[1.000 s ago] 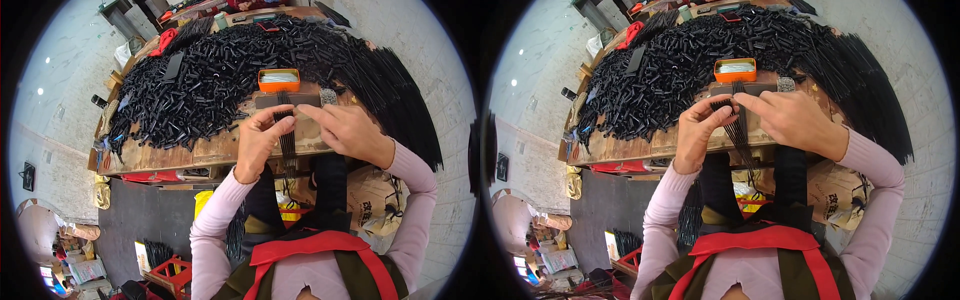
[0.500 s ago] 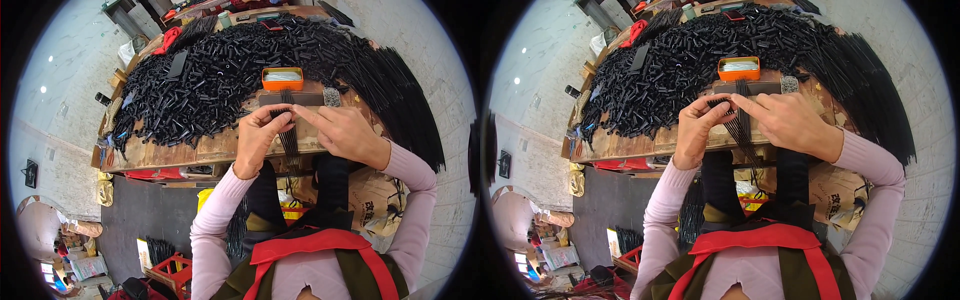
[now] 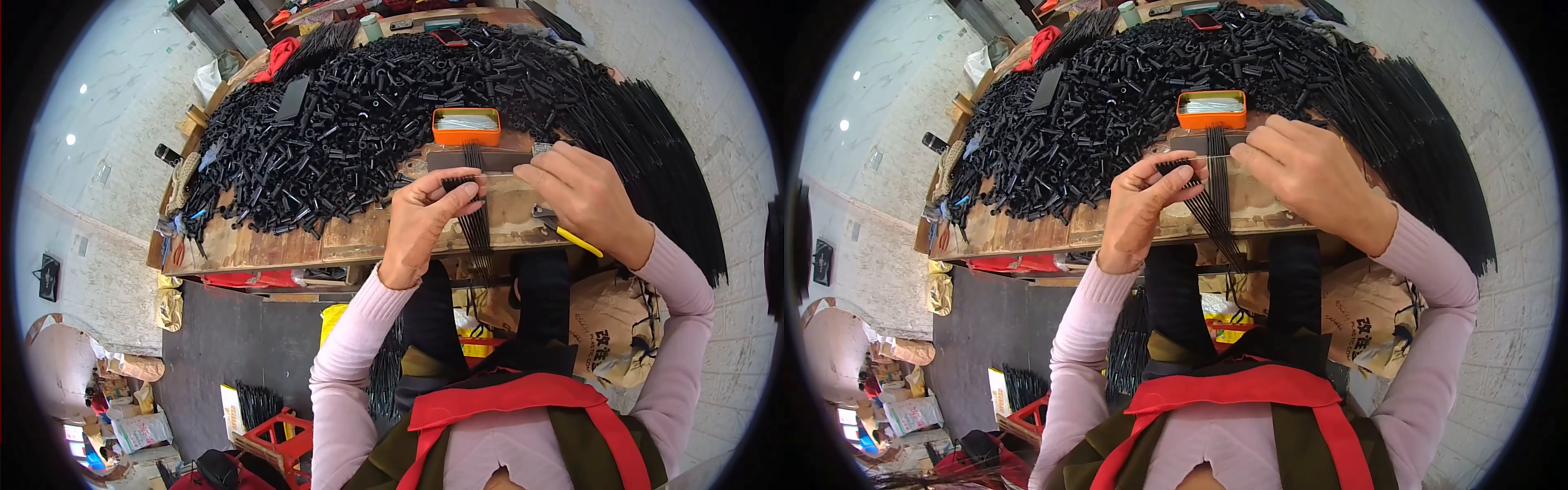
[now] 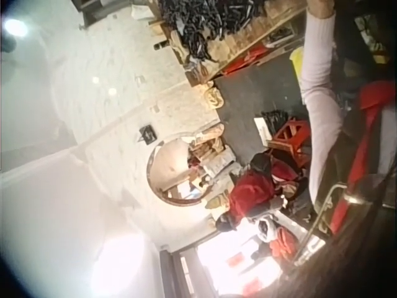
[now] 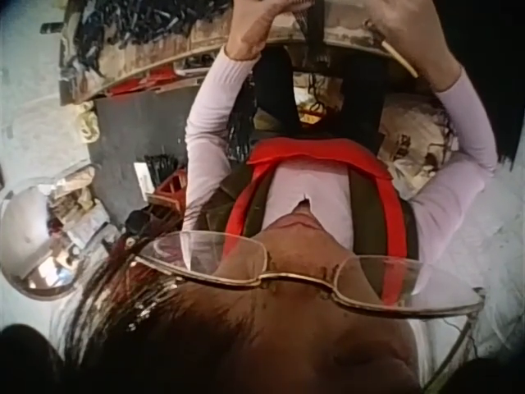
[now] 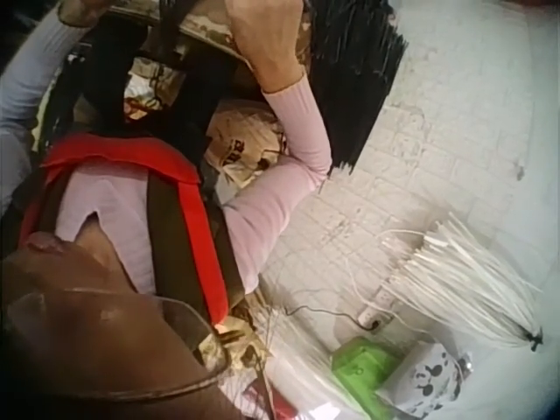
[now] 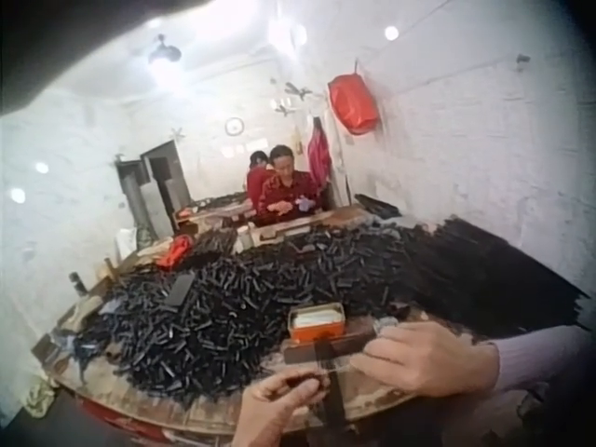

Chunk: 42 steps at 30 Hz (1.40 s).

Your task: Gathering, aligning in a jig, and bundling black industrial tubes.

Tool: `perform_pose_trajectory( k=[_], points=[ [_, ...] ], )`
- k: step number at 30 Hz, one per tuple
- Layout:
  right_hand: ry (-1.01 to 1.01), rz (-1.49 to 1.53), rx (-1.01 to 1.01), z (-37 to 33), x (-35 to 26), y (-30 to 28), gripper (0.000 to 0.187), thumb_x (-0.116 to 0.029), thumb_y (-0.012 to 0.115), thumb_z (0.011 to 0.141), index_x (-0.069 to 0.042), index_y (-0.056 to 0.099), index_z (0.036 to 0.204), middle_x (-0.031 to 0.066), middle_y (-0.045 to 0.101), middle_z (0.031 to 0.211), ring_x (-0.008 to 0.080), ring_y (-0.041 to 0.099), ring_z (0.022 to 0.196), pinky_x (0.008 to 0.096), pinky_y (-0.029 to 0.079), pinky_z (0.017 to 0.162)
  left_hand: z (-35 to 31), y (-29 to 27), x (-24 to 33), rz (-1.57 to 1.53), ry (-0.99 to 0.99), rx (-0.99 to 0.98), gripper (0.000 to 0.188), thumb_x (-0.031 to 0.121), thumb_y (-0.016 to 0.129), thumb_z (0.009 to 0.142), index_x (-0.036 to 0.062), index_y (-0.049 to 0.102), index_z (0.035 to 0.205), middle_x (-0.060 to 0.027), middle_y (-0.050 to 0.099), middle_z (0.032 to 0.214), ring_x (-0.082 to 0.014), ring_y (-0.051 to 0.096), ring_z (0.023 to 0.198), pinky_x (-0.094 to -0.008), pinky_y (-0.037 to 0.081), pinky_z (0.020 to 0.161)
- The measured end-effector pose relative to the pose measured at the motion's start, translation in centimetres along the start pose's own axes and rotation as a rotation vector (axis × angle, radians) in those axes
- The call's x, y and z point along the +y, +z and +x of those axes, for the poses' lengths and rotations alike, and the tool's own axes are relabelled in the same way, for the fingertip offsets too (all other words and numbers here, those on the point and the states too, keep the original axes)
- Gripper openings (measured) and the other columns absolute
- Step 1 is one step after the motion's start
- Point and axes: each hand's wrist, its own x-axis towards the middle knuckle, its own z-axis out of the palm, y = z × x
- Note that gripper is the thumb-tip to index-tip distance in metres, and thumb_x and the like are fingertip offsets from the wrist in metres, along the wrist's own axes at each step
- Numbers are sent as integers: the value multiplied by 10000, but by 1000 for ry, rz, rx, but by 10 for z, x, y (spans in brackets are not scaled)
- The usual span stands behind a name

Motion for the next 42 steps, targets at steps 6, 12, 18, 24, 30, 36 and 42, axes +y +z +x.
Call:
perform_pose_trajectory(
  k=[6,12,18,24,30,36,42],
  points=[
    [-41,43,56,3,0,3,326,-2,673,692,27,665,1017,106,626,909,259,622,761,353,517,626,-2,-4,1,-17,-80,-115,289,39,654,941,-38,651,1219,-159,701,1120,-216,684,1048,-341,580,937],
    [-56,67,61,3,-3,9,315,-9,671,704,12,671,1018,100,633,920,253,627,764,343,513,605,-3,-7,1,-10,-103,-142,298,27,648,939,-45,644,1228,-171,698,1126,-225,679,1069,-354,567,962],
    [-59,127,43,10,-8,8,293,-10,661,711,3,667,1004,92,630,913,245,613,746,331,503,598,-7,-10,3,-16,-99,-144,299,18,655,931,-56,642,1221,-188,695,1127,-241,681,1064,-355,564,972],
    [-134,21,90,9,-13,9,334,-50,685,708,-5,673,1039,85,645,944,230,602,728,323,501,599,-12,-10,4,-34,-97,-123,303,6,664,922,-61,642,1218,-177,693,1135,-234,683,1051,-351,567,969],
    [-103,137,66,10,-12,10,403,-66,699,723,-16,686,1123,95,664,967,222,611,742,310,504,601,-12,-3,2,12,-144,-138,308,-1,675,912,-51,650,1215,-142,696,1144,-207,682,1043,-329,559,961],
    [-152,153,322,11,14,15,343,-4,682,766,-6,695,1108,107,682,924,228,634,726,315,514,622,-11,-21,-22,377,-120,-250,431,103,777,848,42,667,1260,-50,730,1109,-178,692,1013,-291,532,887],
    [386,373,-61,-27,75,103,180,-97,633,913,-23,697,1064,124,689,930,295,664,814,360,524,722,-4,-37,-119,1420,440,-314,968,306,863,647,216,414,1500,-171,335,1570,-361,372,1413,-493,325,1147]
  ],
)
